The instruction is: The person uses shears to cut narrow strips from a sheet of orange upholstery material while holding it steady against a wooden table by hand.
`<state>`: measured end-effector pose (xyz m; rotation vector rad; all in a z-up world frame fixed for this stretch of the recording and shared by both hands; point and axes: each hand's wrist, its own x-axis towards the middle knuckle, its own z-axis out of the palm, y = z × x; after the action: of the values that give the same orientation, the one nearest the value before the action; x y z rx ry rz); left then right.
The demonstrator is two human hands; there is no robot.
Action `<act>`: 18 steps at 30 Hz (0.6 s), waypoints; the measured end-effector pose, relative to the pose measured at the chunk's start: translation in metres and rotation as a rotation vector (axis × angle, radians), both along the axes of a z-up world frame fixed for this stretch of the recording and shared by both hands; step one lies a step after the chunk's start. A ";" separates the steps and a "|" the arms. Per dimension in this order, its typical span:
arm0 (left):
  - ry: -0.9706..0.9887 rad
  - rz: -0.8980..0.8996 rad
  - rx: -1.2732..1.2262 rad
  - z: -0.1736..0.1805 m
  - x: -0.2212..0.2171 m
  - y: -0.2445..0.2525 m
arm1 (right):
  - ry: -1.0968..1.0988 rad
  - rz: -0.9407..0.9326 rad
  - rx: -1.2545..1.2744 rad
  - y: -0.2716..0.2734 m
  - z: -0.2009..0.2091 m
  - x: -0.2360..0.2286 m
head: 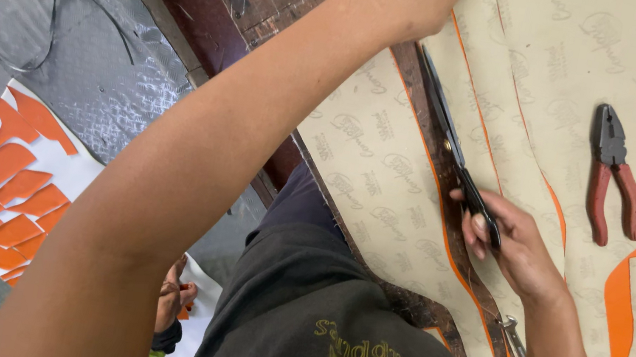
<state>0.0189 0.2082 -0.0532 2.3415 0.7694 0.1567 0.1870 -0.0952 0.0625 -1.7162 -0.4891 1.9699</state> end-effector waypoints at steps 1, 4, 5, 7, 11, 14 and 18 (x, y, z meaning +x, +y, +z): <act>-0.045 0.007 0.018 0.000 0.001 0.003 | 0.023 -0.018 0.007 0.002 0.002 0.000; -0.147 0.037 0.145 -0.005 0.000 0.003 | 0.067 -0.043 0.025 0.005 0.003 -0.001; -0.072 0.011 0.074 -0.008 0.001 0.002 | 0.061 -0.038 0.032 0.004 0.000 -0.004; 0.077 -0.046 -0.074 -0.015 0.002 -0.001 | 0.039 -0.028 0.024 0.001 -0.005 -0.007; -0.022 -0.022 0.009 -0.021 0.001 0.002 | 0.006 -0.032 0.016 0.014 -0.011 -0.004; -0.056 -0.008 0.014 -0.023 0.000 -0.001 | -0.029 -0.012 -0.012 0.018 -0.006 -0.006; 0.047 -0.029 -0.023 -0.023 0.008 0.002 | -0.122 0.060 -0.050 0.025 -0.001 -0.008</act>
<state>0.0270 0.2101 -0.0758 2.3411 0.7556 0.0806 0.1792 -0.0706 0.0614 -1.8818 -0.5441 1.9408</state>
